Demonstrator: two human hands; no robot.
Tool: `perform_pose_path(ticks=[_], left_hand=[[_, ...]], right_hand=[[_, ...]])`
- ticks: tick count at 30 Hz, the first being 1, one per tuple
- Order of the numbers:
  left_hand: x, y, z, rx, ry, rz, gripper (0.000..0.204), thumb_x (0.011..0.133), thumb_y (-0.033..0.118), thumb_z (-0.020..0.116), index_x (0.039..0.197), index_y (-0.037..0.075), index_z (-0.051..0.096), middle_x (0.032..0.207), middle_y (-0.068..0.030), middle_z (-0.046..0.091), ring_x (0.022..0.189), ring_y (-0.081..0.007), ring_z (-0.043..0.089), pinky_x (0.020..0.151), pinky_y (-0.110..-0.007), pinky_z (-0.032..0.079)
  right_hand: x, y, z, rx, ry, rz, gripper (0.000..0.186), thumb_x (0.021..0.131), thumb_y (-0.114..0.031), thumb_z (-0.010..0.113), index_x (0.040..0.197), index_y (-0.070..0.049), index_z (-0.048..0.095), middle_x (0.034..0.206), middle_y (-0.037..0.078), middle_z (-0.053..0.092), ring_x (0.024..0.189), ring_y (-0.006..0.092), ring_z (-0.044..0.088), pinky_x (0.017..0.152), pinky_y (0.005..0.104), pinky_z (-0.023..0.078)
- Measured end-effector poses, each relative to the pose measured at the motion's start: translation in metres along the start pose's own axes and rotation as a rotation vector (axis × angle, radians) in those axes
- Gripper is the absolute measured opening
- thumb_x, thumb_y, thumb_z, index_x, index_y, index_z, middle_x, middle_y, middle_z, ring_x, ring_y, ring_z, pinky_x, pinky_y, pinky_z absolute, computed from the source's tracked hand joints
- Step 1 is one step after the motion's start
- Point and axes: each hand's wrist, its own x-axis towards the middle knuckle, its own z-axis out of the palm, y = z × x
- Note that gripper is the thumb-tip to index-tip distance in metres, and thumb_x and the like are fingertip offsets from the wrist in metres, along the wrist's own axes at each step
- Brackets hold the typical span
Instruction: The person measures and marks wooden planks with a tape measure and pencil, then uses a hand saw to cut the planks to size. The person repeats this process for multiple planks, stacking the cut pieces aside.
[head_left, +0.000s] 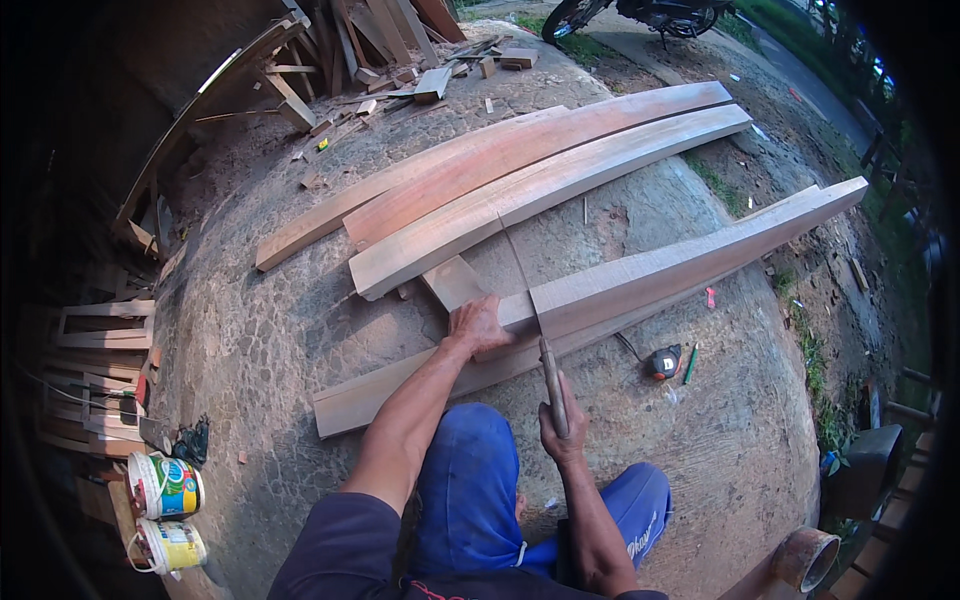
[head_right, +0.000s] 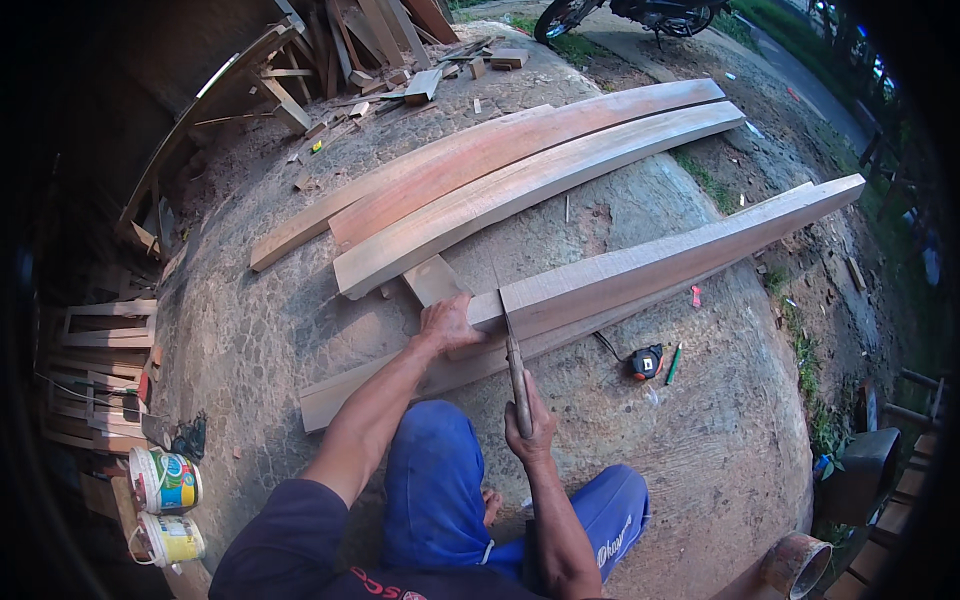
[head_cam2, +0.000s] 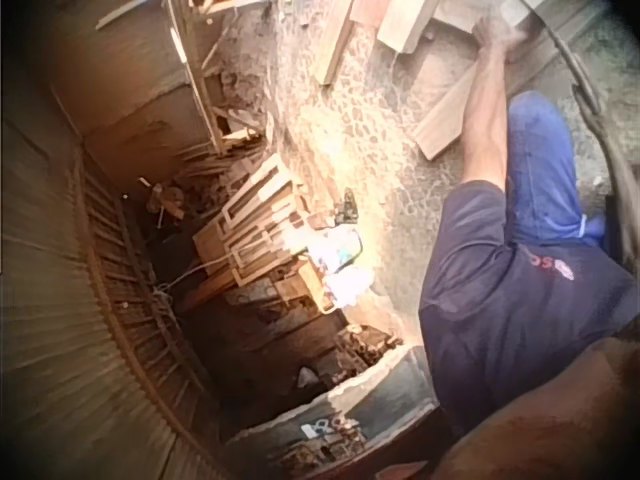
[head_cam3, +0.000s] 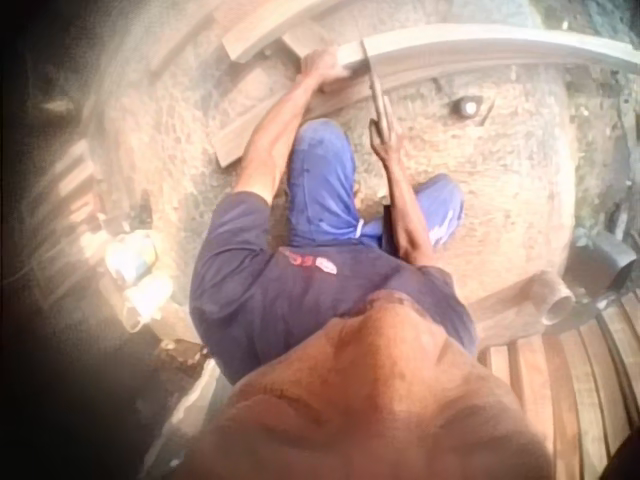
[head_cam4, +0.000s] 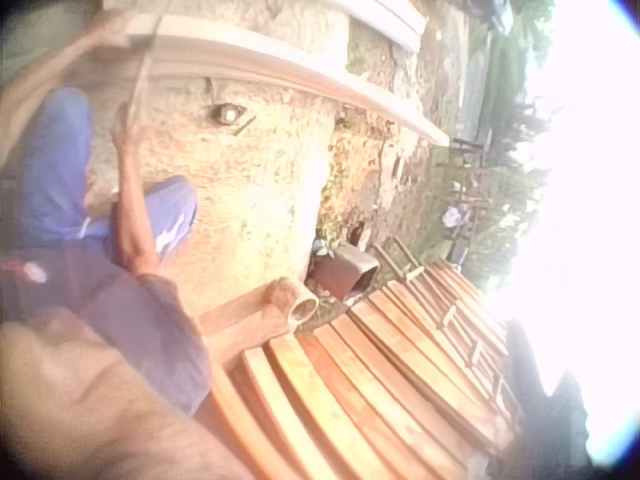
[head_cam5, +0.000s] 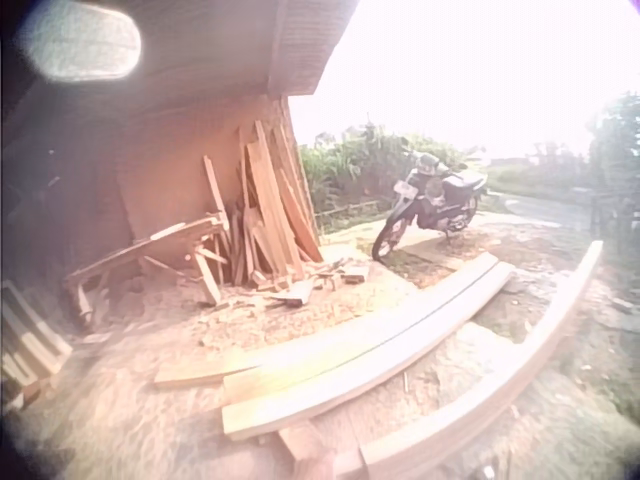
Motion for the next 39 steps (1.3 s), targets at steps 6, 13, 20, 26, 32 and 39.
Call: perform_pose_path(ticks=[6, 13, 20, 26, 32, 39], left_hand=[[-0.013, 0.001, 0.012, 0.020, 0.195, 0.111, 0.070, 0.066, 0.038, 0.085, 0.121, 0.003, 0.061, 0.121, -0.0188, 0.068, 0.113, -0.0396, 0.065, 0.097, -0.049, 0.055], [-0.004, -0.007, 0.017, 0.004, 0.209, 0.086, 0.062, 0.070, 0.031, 0.082, 0.120, 0.002, 0.059, 0.115, -0.0193, 0.069, 0.108, -0.0404, 0.067, 0.094, -0.050, 0.055], [-0.012, -0.002, 0.023, 0.015, 0.300, 0.133, 0.068, 0.068, 0.032, 0.084, 0.124, 0.002, 0.058, 0.112, -0.0201, 0.070, 0.106, -0.0399, 0.067, 0.092, -0.050, 0.054], [-0.027, 0.013, 0.027, 0.007, 0.275, 0.091, 0.068, 0.066, 0.041, 0.089, 0.116, 0.005, 0.061, 0.117, -0.0190, 0.069, 0.111, -0.0394, 0.067, 0.094, -0.050, 0.054], [-0.008, 0.012, 0.003, 0.108, 0.037, -0.019, 0.084, 0.062, 0.052, 0.088, 0.129, 0.009, 0.062, 0.119, -0.0189, 0.073, 0.116, -0.0383, 0.068, 0.097, -0.049, 0.054], [0.013, -0.009, -0.008, 0.025, -0.077, -0.030, 0.086, 0.058, 0.056, 0.089, 0.124, 0.007, 0.065, 0.119, -0.0196, 0.074, 0.116, -0.0355, 0.069, 0.099, -0.046, 0.054]], right_hand=[[-0.038, 0.022, -0.008, 0.043, -0.113, 0.110, 0.067, 0.087, -0.007, 0.072, 0.151, -0.007, 0.053, 0.132, 0.021, 0.069, 0.107, 0.0343, 0.073, 0.088, 0.0400, 0.058], [-0.031, 0.032, 0.006, -0.014, -0.101, 0.023, 0.069, 0.088, -0.010, 0.073, 0.153, -0.008, 0.049, 0.143, 0.018, 0.063, 0.115, 0.0350, 0.071, 0.089, 0.0414, 0.059], [-0.018, 0.007, -0.012, 0.053, -0.149, 0.104, 0.067, 0.086, -0.007, 0.074, 0.150, -0.008, 0.052, 0.144, 0.021, 0.062, 0.120, 0.0361, 0.069, 0.095, 0.0396, 0.058], [-0.046, 0.022, -0.013, 0.049, -0.063, 0.010, 0.070, 0.086, -0.008, 0.074, 0.152, -0.010, 0.051, 0.142, 0.020, 0.063, 0.121, 0.0357, 0.068, 0.097, 0.0383, 0.058], [-0.040, 0.008, -0.016, 0.119, -0.078, 0.054, 0.071, 0.088, -0.012, 0.073, 0.155, -0.013, 0.047, 0.139, 0.018, 0.065, 0.110, 0.0372, 0.071, 0.090, 0.0417, 0.059], [-0.168, -0.102, -0.154, 0.017, -0.143, 0.267, 0.065, 0.081, 0.000, 0.071, 0.144, 0.003, 0.057, 0.118, 0.022, 0.075, 0.100, 0.0277, 0.078, 0.090, 0.0371, 0.059]])
